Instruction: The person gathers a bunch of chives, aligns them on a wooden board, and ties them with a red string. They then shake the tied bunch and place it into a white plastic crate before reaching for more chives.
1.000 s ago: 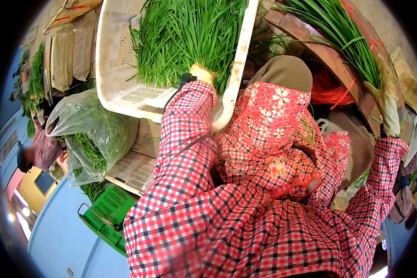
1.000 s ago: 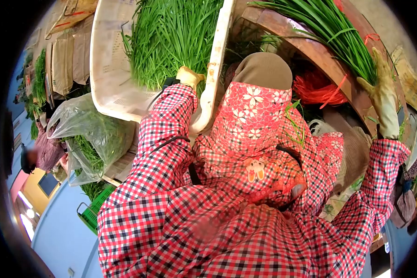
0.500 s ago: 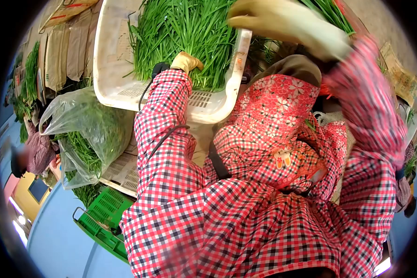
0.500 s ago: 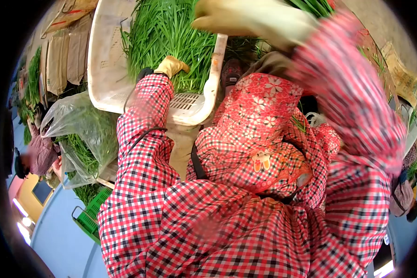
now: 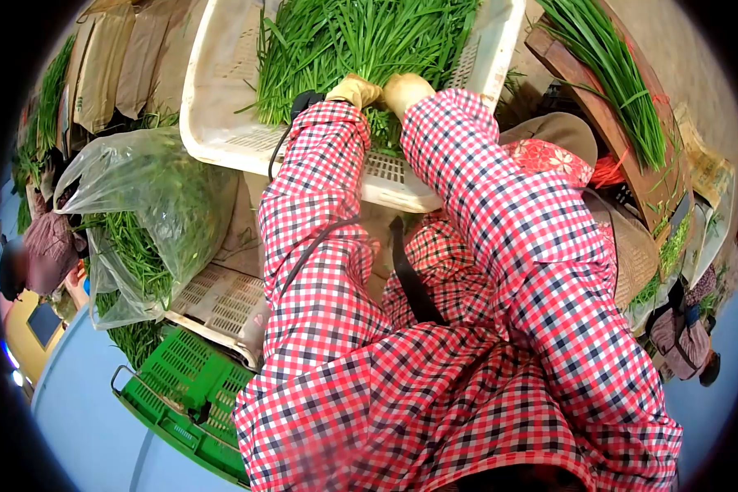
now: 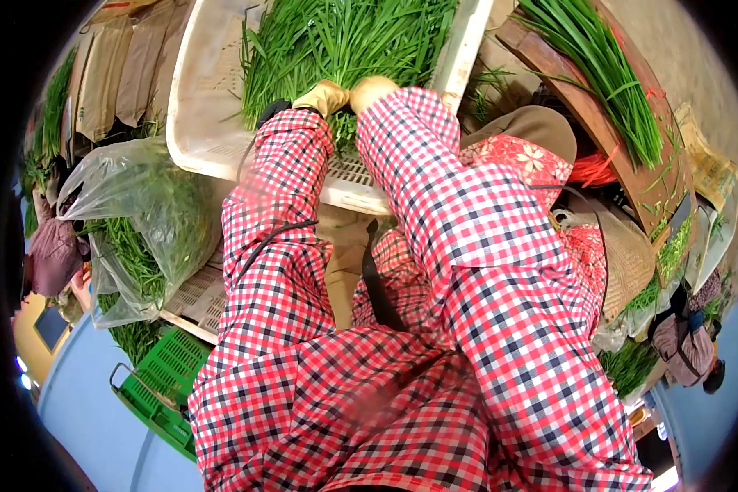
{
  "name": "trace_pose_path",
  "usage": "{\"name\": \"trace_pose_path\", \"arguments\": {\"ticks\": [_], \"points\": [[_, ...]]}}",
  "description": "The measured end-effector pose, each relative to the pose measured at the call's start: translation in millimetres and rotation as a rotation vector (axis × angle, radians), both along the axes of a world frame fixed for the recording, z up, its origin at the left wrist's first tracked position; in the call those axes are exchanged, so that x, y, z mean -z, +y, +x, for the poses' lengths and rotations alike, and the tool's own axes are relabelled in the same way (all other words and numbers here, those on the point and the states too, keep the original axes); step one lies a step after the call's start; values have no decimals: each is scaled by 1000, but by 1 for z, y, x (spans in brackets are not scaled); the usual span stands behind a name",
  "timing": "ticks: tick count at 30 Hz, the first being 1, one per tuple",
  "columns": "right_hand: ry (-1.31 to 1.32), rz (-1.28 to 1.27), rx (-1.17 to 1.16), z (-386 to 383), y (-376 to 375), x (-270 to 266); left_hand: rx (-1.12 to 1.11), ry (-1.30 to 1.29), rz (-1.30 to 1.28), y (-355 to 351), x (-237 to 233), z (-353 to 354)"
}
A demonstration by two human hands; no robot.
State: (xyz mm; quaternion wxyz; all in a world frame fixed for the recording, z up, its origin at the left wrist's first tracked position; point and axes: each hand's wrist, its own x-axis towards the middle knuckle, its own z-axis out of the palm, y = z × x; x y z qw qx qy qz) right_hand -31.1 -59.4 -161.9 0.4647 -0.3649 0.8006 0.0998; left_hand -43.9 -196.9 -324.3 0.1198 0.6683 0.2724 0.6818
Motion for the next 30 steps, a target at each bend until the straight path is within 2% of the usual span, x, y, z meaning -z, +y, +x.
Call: {"name": "trace_pose_path", "arguments": {"ticks": [2,3,4,5,6,7,8,9,10,11,14,16,17,18,19,20,21,22,23,24,25,26,27,29,30], "points": [[23,130,409,14,7,40,-132,8,-97,-8,30,-3],[52,163,140,18,13,45,-198,10,-146,-9,51,1],[48,136,173,21,15,49,-261,11,-196,-10,76,7],[26,96,301,24,16,54,-324,13,-244,-9,105,12],[-14,39,542,26,18,58,-388,16,-292,-9,139,14],[-91,-53,845,28,19,61,-720,116,-887,-13,209,23],[-183,-164,1153,32,20,63,-393,108,-526,-8,207,18],[-288,-284,1420,37,20,62,-777,60,-1312,-10,79,38],[-395,-393,1614,43,20,60,-872,-82,-1562,-4,-19,59],[-492,-480,1750,45,19,57,-924,-161,-1633,-1,-59,67],[-716,-651,1894,43,22,54,-1066,-116,-1701,0,-112,80],[-808,-781,1877,42,23,79,-805,1090,-2009,13,-130,79],[-855,-844,1865,42,23,92,-570,1712,-2010,19,-137,78],[-902,-907,1852,43,24,101,-353,2035,-1957,20,-135,77],[-889,-853,1805,42,26,95,-110,2331,-1825,20,-134,76],[-876,-800,1756,41,28,89,47,2803,-1369,13,-109,67],[-803,-637,1667,35,31,58,219,3174,-791,5,-70,56],[-729,-476,1573,33,32,41,434,3454,-159,4,-68,56],[-573,-250,1698,31,22,55,650,3541,604,3,-65,56],[-563,-263,1656,30,23,55,914,3472,1401,11,-100,57],[-553,-274,1614,29,27,55,1159,3135,2236,20,-139,59],[-547,-284,1571,29,29,56,1349,2498,3016,27,-165,61],[-465,-321,1541,31,30,74,1394,2472,3070,28,-157,59],[-394,-230,1419,23,39,114,1494,2414,3175,29,-141,54],[-358,-185,1358,21,42,123,1321,2523,3161,30,-135,52]]}}
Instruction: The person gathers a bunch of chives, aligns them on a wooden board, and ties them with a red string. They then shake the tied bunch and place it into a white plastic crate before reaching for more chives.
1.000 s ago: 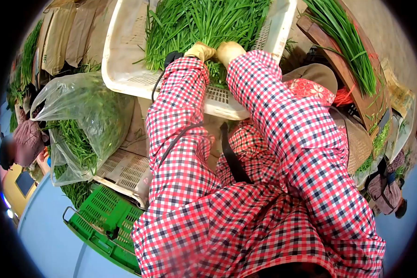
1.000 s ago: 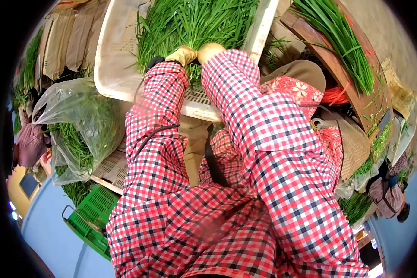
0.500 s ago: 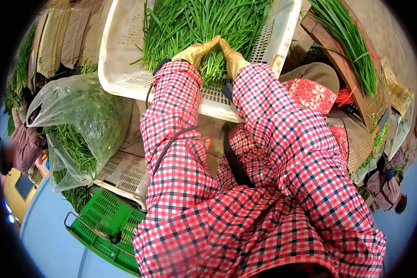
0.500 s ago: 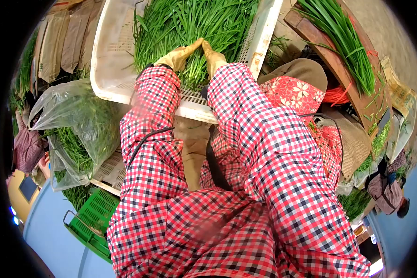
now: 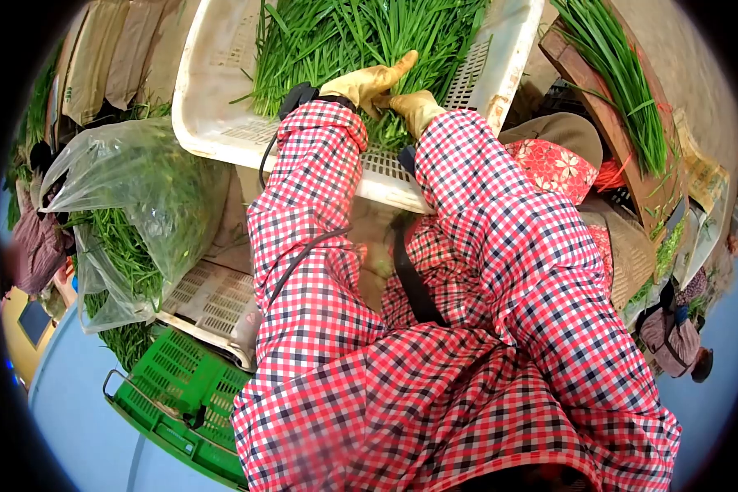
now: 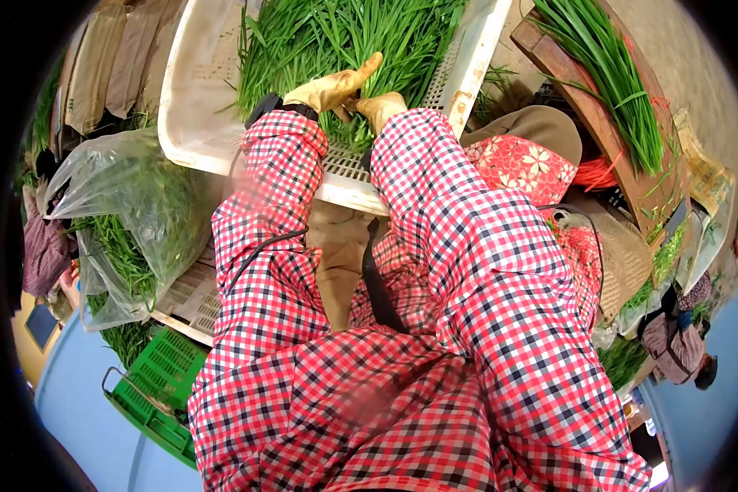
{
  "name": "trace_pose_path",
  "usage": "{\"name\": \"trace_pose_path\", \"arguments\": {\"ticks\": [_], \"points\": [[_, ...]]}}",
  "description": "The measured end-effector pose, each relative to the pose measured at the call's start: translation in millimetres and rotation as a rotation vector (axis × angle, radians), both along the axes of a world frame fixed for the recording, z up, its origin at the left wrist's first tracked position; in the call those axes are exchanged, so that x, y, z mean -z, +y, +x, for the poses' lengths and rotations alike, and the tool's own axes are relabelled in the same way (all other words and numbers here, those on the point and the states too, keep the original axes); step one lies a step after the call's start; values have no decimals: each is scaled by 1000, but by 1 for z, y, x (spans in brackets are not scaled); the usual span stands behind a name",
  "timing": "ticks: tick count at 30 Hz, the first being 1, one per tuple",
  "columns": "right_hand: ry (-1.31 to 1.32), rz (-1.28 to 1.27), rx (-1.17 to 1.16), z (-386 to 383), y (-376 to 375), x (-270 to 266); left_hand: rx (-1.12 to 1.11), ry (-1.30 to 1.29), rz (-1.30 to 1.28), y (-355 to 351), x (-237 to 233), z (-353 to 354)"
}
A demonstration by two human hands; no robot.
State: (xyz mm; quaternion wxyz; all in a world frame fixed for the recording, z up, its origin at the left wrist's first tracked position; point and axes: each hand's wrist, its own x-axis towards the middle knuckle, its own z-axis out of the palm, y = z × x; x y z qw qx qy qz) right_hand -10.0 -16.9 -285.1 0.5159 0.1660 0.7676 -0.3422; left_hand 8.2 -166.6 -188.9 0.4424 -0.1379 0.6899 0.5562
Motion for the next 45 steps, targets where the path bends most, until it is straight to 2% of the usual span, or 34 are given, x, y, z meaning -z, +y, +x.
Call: {"name": "trace_pose_path", "arguments": {"ticks": [1,2,4,5,6,7,8,10,11,15,18,20,22,23,26,28,30,31,33,34,35,38,39,42,43,45], "points": [[13,61,-22,3,-8,-62,-22,45,-6,0,0,3],[27,79,26,3,-9,-47,-43,90,-12,-1,-2,7],[100,229,-291,-5,-16,-72,-141,87,-20,-4,-10,5],[141,192,-340,-8,-11,-61,-218,34,-24,-9,-16,1],[180,206,-528,-13,-12,-64,-295,-22,-30,-15,-18,0],[214,225,-769,-20,-15,-68,-368,71,16,-26,-15,4],[239,235,-977,-27,-15,-73,-450,50,16,-35,-16,8],[240,246,-1159,-39,-18,-92,-520,78,-16,-50,0,11],[300,86,-981,-39,-4,-80,-436,148,-1,-56,8,15],[341,40,-1012,-45,4,-91,-547,22,6,-46,1,16],[422,18,-1014,-39,5,-104,-465,-34,73,-35,-10,19],[372,-28,-1024,-46,5,-89,-373,-49,88,-35,5,25],[367,-13,-1007,-44,4,-97,-439,-229,50,-30,12,22],[367,8,-1070,-45,1,-101,-427,-222,62,-27,13,24],[412,-30,-1013,-40,3,-101,-508,-285,121,-14,6,15],[541,-144,-1110,-58,30,-20,-597,-254,113,-10,2,7],[384,-101,-1013,-59,24,-1,-571,-259,95,-4,-5,3],[400,-58,-1069,-54,16,-26,-566,-216,68,2,-16,2],[427,32,-1180,-39,-3,-113,-539,-161,95,1,-11,-1],[402,70,-1136,-36,-5,-118,-551,-177,94,1,-9,-4],[338,43,-999,-40,-2,-95,-574,-147,-1,1,-8,-5],[198,15,-660,-42,-2,-60,-508,-241,-74,-3,-28,-17],[171,-13,-579,-42,-1,-59,-256,-103,-267,-5,-22,-24],[125,-121,-416,-42,2,-59,716,674,-790,-7,-11,-17],[118,-145,-397,-43,3,-59,676,698,-774,-6,-18,-14],[102,-186,-371,-45,6,-52,-85,224,-219,-12,-2,-12]]}}
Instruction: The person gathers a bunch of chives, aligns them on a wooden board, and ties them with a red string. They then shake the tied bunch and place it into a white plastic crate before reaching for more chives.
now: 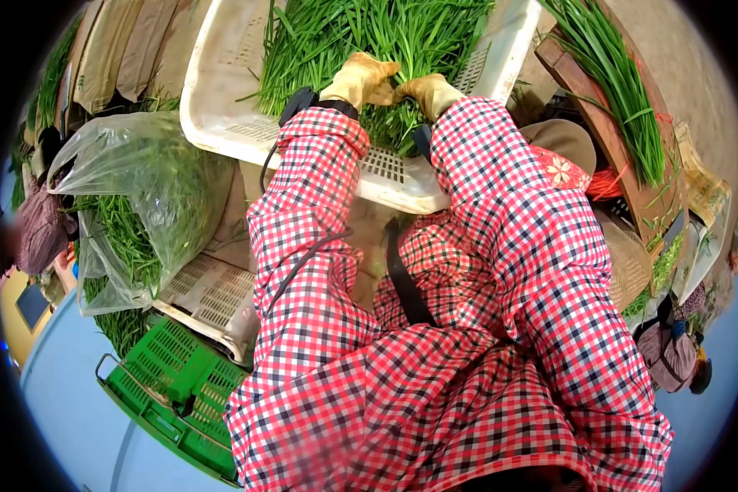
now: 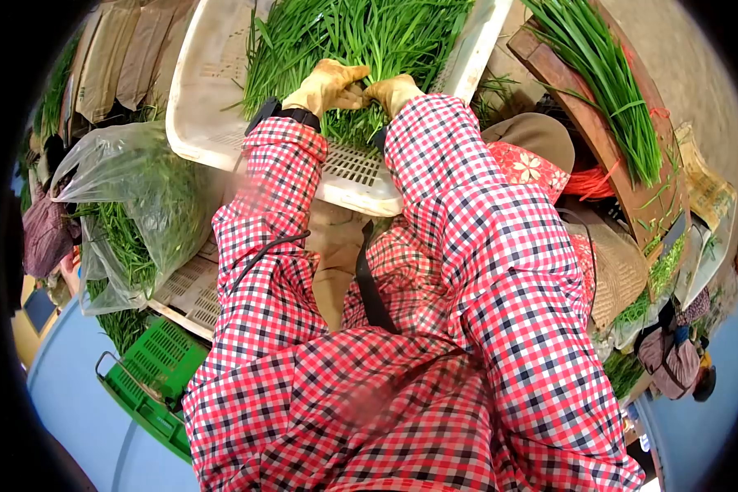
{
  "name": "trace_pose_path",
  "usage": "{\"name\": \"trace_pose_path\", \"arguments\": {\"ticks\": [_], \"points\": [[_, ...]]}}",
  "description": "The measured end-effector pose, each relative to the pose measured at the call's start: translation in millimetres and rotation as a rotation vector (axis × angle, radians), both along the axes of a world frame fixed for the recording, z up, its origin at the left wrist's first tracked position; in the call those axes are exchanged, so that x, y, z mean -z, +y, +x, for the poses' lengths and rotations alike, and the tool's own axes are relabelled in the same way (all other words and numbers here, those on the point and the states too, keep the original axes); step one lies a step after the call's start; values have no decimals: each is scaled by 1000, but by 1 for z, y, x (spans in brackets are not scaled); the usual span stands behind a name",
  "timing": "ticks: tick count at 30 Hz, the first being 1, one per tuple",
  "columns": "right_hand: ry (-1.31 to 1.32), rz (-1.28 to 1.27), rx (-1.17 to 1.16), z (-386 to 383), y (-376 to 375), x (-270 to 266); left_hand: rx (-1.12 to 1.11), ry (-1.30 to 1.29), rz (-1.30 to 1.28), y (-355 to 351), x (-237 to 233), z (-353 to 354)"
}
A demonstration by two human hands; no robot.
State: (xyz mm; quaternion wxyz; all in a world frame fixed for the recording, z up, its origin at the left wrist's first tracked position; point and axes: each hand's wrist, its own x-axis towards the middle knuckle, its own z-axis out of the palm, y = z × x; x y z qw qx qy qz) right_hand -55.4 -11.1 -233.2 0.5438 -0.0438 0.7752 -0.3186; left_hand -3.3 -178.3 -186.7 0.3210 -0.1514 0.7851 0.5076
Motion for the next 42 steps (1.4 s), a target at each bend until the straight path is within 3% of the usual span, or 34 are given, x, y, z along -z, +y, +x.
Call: {"name": "trace_pose_path", "arguments": {"ticks": [2,5,6,9,10,11,12,13,15,17,19,20,22,23,24,26,29,30,31,33,35,37,38,39,41,42], "points": [[51,60,-74,-1,-1,0,388,572,-105,-20,38,14],[186,179,-231,4,-9,-8,-616,-195,784,-17,20,28],[198,153,-233,3,-6,-1,-677,-165,654,-9,2,31],[398,77,-506,3,1,-19,-526,-175,301,-6,-13,32],[391,71,-497,4,0,-25,-508,-164,256,-3,-10,34],[385,64,-489,5,-2,-30,-441,-231,241,-2,-4,32],[197,129,-237,4,-7,-26,-373,-296,227,-2,4,28],[175,102,-220,1,-8,-21,-304,-361,212,-2,11,24],[172,7,-176,1,-3,-4,383,220,7,-10,21,32],[203,-133,-129,2,6,14,780,654,-408,0,12,35],[473,-303,-279,15,18,-15,907,549,-533,8,20,31],[276,-188,-219,12,10,-24,949,547,-579,10,18,32],[253,-120,-248,13,8,-40,987,517,-670,16,12,36],[242,-85,-264,11,6,-48,978,540,-653,16,8,36],[242,-5,-421,5,3,-55,967,563,-635,15,4,36],[199,47,-451,0,-1,-67,921,576,-617,13,11,38],[191,37,-390,-4,-2,-37,733,887,-394,3,14,46],[283,87,-503,-4,-2,-43,701,932,-331,5,9,47],[377,137,-618,-1,-3,-49,722,895,-280,4,11,47],[325,143,-531,-11,4,-2,762,825,-182,2,16,44],[312,179,-539,-11,1,-1,751,903,-149,1,5,45],[342,241,-644,-4,-15,-52,789,887,-142,-4,-1,41],[486,151,-786,-7,-6,-49,461,354,94,-1,-19,42],[445,194,-807,-6,-12,-66,-60,-51,266,2,-38,43],[495,115,-822,-10,-5,-46,-286,-46,403,-16,-29,49],[488,121,-802,-9,-5,-50,-274,-36,308,-19,-29,49]]}}
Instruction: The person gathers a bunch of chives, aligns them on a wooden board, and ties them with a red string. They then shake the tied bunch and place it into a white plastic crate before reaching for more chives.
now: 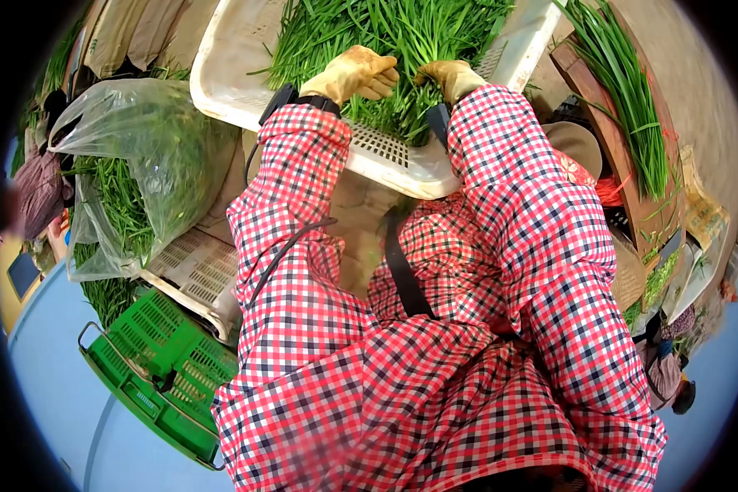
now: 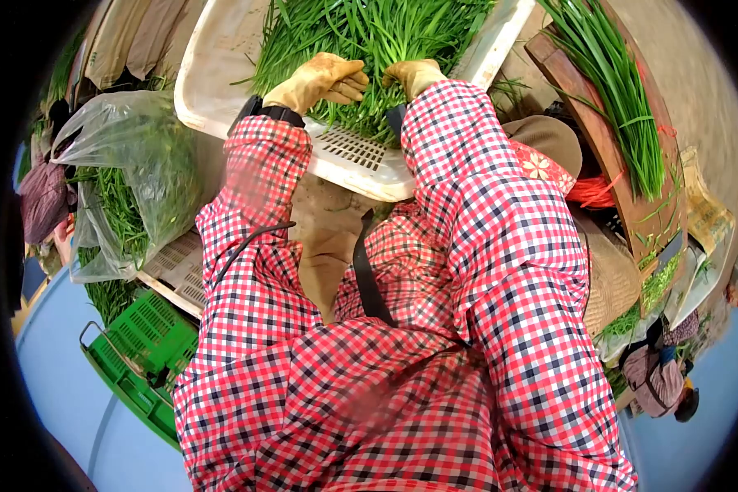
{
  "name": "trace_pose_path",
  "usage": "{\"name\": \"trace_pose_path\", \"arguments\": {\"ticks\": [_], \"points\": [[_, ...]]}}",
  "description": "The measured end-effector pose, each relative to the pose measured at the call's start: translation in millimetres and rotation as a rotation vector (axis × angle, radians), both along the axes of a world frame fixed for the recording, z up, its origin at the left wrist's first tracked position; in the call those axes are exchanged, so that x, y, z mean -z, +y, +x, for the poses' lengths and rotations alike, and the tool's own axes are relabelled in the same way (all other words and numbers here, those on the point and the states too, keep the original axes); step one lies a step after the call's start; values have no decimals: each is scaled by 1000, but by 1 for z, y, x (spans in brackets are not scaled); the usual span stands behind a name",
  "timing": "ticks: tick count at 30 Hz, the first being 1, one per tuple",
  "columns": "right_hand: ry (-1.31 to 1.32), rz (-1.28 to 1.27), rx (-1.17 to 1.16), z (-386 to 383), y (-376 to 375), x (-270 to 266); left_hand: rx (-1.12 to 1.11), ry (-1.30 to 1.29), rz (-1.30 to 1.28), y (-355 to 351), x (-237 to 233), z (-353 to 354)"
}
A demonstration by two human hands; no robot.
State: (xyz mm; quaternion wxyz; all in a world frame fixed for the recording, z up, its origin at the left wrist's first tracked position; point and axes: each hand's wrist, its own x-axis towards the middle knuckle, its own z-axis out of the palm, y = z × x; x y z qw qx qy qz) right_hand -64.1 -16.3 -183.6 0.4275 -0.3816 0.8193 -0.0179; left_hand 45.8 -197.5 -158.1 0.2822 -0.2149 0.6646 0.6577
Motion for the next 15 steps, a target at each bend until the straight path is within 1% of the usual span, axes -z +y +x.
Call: {"name": "trace_pose_path", "arguments": {"ticks": [1,3,4,5,7,8,11,12,13,15], "points": [[33,-37,-60,-1,3,2,52,-33,-38,-2,-3,-1],[-19,-138,37,-4,12,21,149,-169,-5,-1,11,-9],[-68,-112,178,5,9,-8,284,-106,79,-3,23,-10],[-98,-94,198,4,8,-2,232,-150,100,5,38,-11],[-158,-59,243,0,5,10,22,-195,211,26,14,-6],[-112,-112,211,2,9,11,-79,-257,239,35,5,-9],[-46,-236,143,9,14,-2,18,-93,284,33,30,-6],[-9,-268,112,11,15,-3,-193,-162,293,38,31,-6],[-100,-204,255,13,9,-9,-193,-147,275,39,31,-6],[-163,-289,346,12,14,3,-195,-110,238,39,29,-6]]}}
